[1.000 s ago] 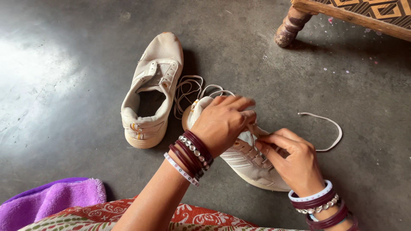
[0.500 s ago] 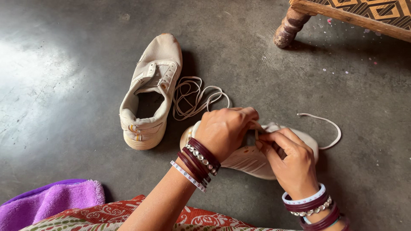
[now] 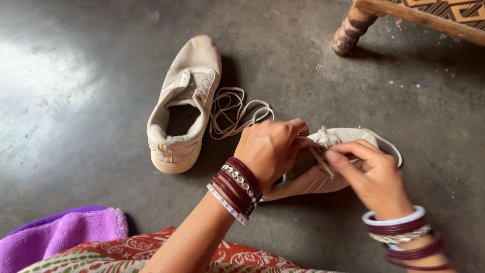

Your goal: The person removes the laces from a pair of white sneakers and then re-laces them. The person first pulls the laces out of the left shoe, then proceeds to thread the laces back through the eyelets of both shoes.

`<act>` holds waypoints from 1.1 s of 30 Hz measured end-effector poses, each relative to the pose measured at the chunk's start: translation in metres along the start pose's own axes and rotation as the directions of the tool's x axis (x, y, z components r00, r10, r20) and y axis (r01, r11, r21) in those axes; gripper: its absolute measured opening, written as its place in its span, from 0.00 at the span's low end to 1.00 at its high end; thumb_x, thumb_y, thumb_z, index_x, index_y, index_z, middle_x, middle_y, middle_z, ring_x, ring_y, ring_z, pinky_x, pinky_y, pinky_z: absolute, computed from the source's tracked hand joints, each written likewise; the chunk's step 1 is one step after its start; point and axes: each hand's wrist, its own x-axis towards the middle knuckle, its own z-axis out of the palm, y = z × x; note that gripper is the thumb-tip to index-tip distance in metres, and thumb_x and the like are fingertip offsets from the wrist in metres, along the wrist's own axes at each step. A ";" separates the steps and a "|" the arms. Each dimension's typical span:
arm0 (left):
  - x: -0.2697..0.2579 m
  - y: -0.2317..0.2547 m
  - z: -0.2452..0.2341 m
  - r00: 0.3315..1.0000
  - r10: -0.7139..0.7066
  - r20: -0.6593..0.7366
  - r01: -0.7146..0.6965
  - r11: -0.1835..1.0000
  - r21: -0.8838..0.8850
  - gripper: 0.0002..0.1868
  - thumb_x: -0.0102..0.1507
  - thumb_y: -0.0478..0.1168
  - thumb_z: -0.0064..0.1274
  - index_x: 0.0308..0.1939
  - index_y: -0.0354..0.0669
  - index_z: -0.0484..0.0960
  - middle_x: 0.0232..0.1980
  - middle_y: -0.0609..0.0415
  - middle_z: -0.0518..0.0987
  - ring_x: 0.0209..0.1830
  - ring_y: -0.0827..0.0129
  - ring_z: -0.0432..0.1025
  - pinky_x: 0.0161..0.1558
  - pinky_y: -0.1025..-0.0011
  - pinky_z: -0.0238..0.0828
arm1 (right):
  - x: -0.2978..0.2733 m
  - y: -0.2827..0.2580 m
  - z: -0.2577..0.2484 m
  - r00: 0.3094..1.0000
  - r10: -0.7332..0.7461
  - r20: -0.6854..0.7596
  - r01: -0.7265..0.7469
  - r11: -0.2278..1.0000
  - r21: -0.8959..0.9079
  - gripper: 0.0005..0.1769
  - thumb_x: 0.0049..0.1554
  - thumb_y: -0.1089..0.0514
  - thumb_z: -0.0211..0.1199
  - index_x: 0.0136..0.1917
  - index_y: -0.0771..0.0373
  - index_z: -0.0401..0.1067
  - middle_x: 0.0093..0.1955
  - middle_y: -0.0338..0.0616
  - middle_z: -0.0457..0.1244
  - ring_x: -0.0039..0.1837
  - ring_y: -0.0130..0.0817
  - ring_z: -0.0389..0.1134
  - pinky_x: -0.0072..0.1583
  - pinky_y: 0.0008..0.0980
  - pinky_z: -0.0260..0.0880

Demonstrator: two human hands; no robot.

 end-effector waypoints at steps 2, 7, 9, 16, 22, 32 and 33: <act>0.001 0.000 -0.001 0.999 0.042 0.001 -0.042 0.999 -0.013 0.08 0.61 0.40 0.55 0.43 0.47 0.83 0.30 0.47 0.82 0.31 0.50 0.77 0.33 0.55 0.72 | -0.006 -0.012 0.017 0.992 -0.064 -0.110 0.056 0.996 -0.069 0.12 0.56 0.57 0.69 0.50 0.66 0.79 0.45 0.39 0.70 0.43 0.26 0.70 0.45 0.25 0.68; 0.000 0.001 -0.004 0.997 0.082 -0.013 -0.083 0.993 -0.082 0.08 0.60 0.40 0.56 0.43 0.46 0.84 0.29 0.48 0.82 0.31 0.51 0.78 0.34 0.57 0.74 | -0.017 -0.027 0.026 0.976 -0.102 -0.193 0.067 0.981 -0.181 0.07 0.56 0.61 0.70 0.46 0.66 0.78 0.41 0.42 0.68 0.39 0.28 0.68 0.42 0.28 0.66; 0.001 0.002 -0.005 0.999 0.044 0.000 -0.044 0.996 -0.083 0.07 0.61 0.41 0.57 0.42 0.47 0.84 0.29 0.48 0.82 0.31 0.52 0.78 0.34 0.57 0.74 | -0.013 -0.025 0.017 0.976 -0.156 -0.154 0.139 0.983 -0.121 0.06 0.55 0.61 0.69 0.45 0.66 0.78 0.41 0.39 0.68 0.40 0.25 0.68 0.44 0.26 0.67; 0.004 -0.011 -0.012 0.999 -0.047 -0.022 0.046 0.996 -0.072 0.10 0.61 0.46 0.59 0.41 0.47 0.86 0.30 0.49 0.83 0.32 0.53 0.79 0.35 0.58 0.74 | 0.003 0.005 -0.046 0.992 -0.106 0.063 0.094 0.982 0.166 0.03 0.56 0.62 0.67 0.43 0.64 0.79 0.41 0.35 0.69 0.45 0.22 0.68 0.50 0.23 0.68; 0.005 -0.012 -0.012 0.995 -0.099 0.015 0.100 0.991 -0.093 0.11 0.61 0.47 0.59 0.41 0.46 0.86 0.31 0.49 0.83 0.32 0.53 0.79 0.35 0.59 0.74 | 0.009 0.013 -0.053 0.963 0.239 0.128 -0.203 0.949 -0.242 0.10 0.49 0.58 0.69 0.46 0.61 0.83 0.44 0.40 0.71 0.45 0.31 0.70 0.49 0.30 0.70; 0.006 -0.001 -0.014 1.000 -0.004 0.010 0.005 0.996 -0.085 0.09 0.59 0.43 0.60 0.39 0.44 0.87 0.28 0.49 0.83 0.29 0.55 0.79 0.33 0.60 0.74 | -0.017 -0.033 0.026 0.961 -0.232 -0.149 0.192 0.951 -0.241 0.10 0.57 0.59 0.70 0.50 0.65 0.77 0.48 0.45 0.69 0.51 0.40 0.73 0.52 0.34 0.71; 0.006 -0.001 -0.015 1.000 0.004 0.014 -0.003 0.997 -0.083 0.09 0.59 0.43 0.60 0.39 0.44 0.87 0.28 0.49 0.83 0.28 0.56 0.79 0.33 0.60 0.74 | -0.018 -0.032 0.026 0.959 -0.231 -0.162 0.182 0.945 -0.272 0.08 0.57 0.60 0.69 0.50 0.65 0.77 0.47 0.45 0.69 0.50 0.41 0.72 0.52 0.35 0.70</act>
